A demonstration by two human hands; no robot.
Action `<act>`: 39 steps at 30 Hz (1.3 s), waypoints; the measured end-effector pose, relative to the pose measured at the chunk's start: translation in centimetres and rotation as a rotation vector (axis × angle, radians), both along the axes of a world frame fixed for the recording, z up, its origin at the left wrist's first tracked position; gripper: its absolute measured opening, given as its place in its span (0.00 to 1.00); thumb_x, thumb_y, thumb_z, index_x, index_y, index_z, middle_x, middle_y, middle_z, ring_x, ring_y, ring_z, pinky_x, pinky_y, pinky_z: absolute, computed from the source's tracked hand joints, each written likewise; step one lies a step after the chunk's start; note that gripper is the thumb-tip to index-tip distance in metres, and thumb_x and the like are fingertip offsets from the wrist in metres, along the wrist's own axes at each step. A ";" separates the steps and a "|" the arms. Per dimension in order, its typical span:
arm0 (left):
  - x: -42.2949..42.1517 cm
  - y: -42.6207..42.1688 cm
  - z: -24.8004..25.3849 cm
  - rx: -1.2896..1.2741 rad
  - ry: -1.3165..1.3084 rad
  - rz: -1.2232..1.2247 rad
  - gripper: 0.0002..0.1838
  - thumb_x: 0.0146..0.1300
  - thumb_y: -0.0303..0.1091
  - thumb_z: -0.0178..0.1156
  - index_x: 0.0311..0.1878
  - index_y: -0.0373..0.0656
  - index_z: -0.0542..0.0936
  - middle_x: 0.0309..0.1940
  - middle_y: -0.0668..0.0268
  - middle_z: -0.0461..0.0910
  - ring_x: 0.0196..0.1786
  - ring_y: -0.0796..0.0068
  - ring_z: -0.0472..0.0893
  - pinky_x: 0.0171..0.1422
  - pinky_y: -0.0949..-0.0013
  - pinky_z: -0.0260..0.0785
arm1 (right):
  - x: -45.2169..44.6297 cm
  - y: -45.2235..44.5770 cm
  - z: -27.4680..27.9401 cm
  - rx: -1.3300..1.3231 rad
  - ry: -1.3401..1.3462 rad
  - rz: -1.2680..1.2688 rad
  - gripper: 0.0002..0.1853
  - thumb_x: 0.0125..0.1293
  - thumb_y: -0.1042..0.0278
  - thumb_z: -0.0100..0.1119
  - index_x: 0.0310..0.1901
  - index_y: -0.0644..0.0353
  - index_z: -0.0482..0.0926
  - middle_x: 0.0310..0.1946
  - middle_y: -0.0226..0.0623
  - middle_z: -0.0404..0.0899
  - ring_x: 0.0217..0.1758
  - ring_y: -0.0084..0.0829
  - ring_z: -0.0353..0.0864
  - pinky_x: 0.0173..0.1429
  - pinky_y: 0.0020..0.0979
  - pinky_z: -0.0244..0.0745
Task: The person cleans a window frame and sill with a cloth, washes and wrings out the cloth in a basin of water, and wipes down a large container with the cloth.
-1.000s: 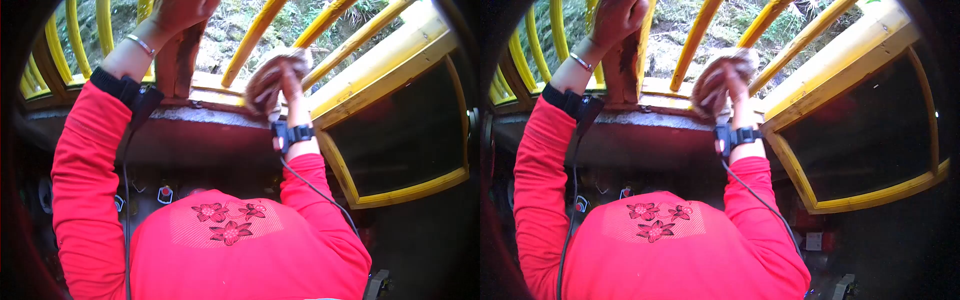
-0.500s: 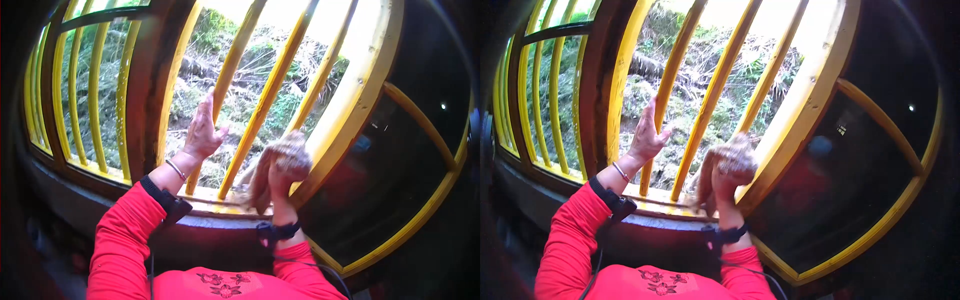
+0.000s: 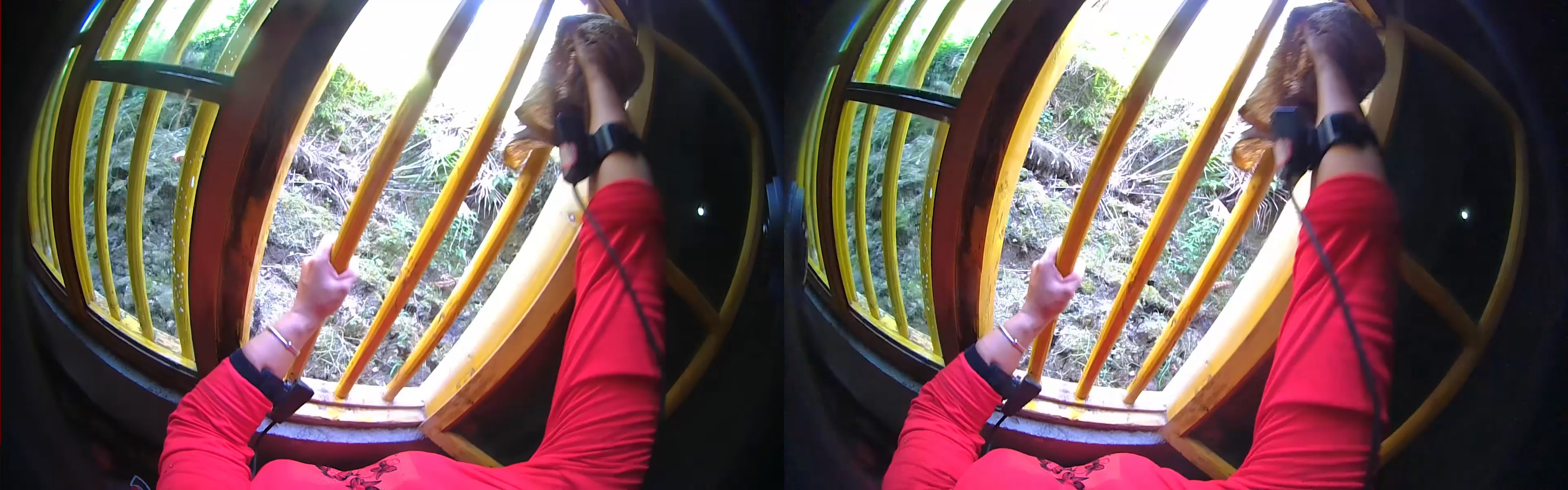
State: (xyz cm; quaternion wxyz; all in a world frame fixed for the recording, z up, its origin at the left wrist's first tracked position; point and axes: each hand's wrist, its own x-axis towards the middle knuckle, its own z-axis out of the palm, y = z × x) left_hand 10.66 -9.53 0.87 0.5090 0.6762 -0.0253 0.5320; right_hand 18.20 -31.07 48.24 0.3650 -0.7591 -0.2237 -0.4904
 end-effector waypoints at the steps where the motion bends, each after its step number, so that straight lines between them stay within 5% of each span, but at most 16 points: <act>1: 0.4 0.3 -0.4 0.010 0.006 -0.020 0.11 0.49 0.31 0.58 0.36 0.37 0.74 0.18 0.55 0.76 0.24 0.61 0.80 0.30 0.64 0.71 | -1.3 -2.1 -5.8 0.014 0.002 0.048 0.37 0.52 0.31 0.53 0.47 0.62 0.78 0.48 0.45 0.76 0.51 0.37 0.73 0.55 0.37 0.67; 4: -0.5 0.1 0.2 0.012 0.044 0.021 0.11 0.51 0.31 0.58 0.38 0.37 0.74 0.21 0.53 0.77 0.29 0.59 0.82 0.33 0.64 0.72 | -0.4 -2.7 -1.8 0.051 0.011 0.199 0.36 0.53 0.32 0.53 0.47 0.61 0.78 0.47 0.44 0.76 0.50 0.37 0.74 0.54 0.37 0.67; 7: -0.3 0.0 0.2 0.020 -0.035 -0.013 0.11 0.51 0.30 0.58 0.39 0.38 0.74 0.22 0.53 0.78 0.30 0.58 0.82 0.34 0.64 0.72 | -2.1 1.7 -6.7 0.108 0.033 0.326 0.34 0.53 0.33 0.53 0.46 0.59 0.78 0.46 0.43 0.77 0.49 0.36 0.74 0.54 0.36 0.67; 16: -0.3 0.1 0.2 0.042 -0.010 0.018 0.12 0.53 0.30 0.58 0.41 0.40 0.73 0.24 0.51 0.78 0.32 0.52 0.81 0.35 0.61 0.73 | -2.7 0.9 -8.7 0.351 0.142 0.632 0.29 0.55 0.37 0.53 0.46 0.55 0.79 0.44 0.41 0.77 0.45 0.35 0.76 0.53 0.36 0.68; 19: 1.0 0.3 -0.5 0.041 -0.105 0.011 0.13 0.51 0.29 0.60 0.41 0.40 0.72 0.20 0.59 0.75 0.26 0.67 0.80 0.32 0.67 0.70 | 0.9 -0.3 -8.4 0.277 0.285 0.460 0.25 0.56 0.50 0.57 0.51 0.59 0.76 0.49 0.40 0.75 0.51 0.32 0.73 0.58 0.34 0.65; 27: 0.7 0.6 -0.3 0.080 -0.094 -0.012 0.12 0.52 0.28 0.55 0.41 0.40 0.71 0.24 0.49 0.76 0.32 0.47 0.78 0.35 0.55 0.71 | 9.0 -1.5 -13.1 0.122 0.065 0.255 0.29 0.55 0.46 0.58 0.50 0.61 0.76 0.52 0.42 0.74 0.55 0.35 0.72 0.61 0.33 0.62; 34: 1.0 0.6 -0.5 0.065 -0.078 -0.037 0.13 0.52 0.30 0.55 0.42 0.41 0.69 0.23 0.47 0.76 0.30 0.44 0.77 0.34 0.50 0.70 | 16.0 -6.3 -18.2 -0.112 -0.081 0.036 0.32 0.53 0.42 0.58 0.50 0.64 0.77 0.54 0.44 0.74 0.59 0.37 0.70 0.63 0.32 0.60; 35: 1.0 0.6 -0.4 0.059 -0.082 -0.044 0.13 0.52 0.30 0.55 0.42 0.41 0.69 0.23 0.47 0.76 0.30 0.44 0.77 0.34 0.50 0.70 | 12.8 -4.9 -20.5 -0.027 0.113 0.096 0.28 0.53 0.52 0.59 0.52 0.62 0.75 0.59 0.42 0.70 0.64 0.35 0.65 0.69 0.30 0.50; 39: 1.1 0.6 -0.5 0.063 -0.076 -0.032 0.13 0.52 0.31 0.55 0.42 0.40 0.70 0.22 0.47 0.76 0.29 0.45 0.78 0.34 0.52 0.70 | 12.5 -4.9 -26.6 -0.034 0.158 0.052 0.28 0.61 0.55 0.56 0.57 0.68 0.70 0.60 0.38 0.68 0.63 0.27 0.64 0.68 0.28 0.52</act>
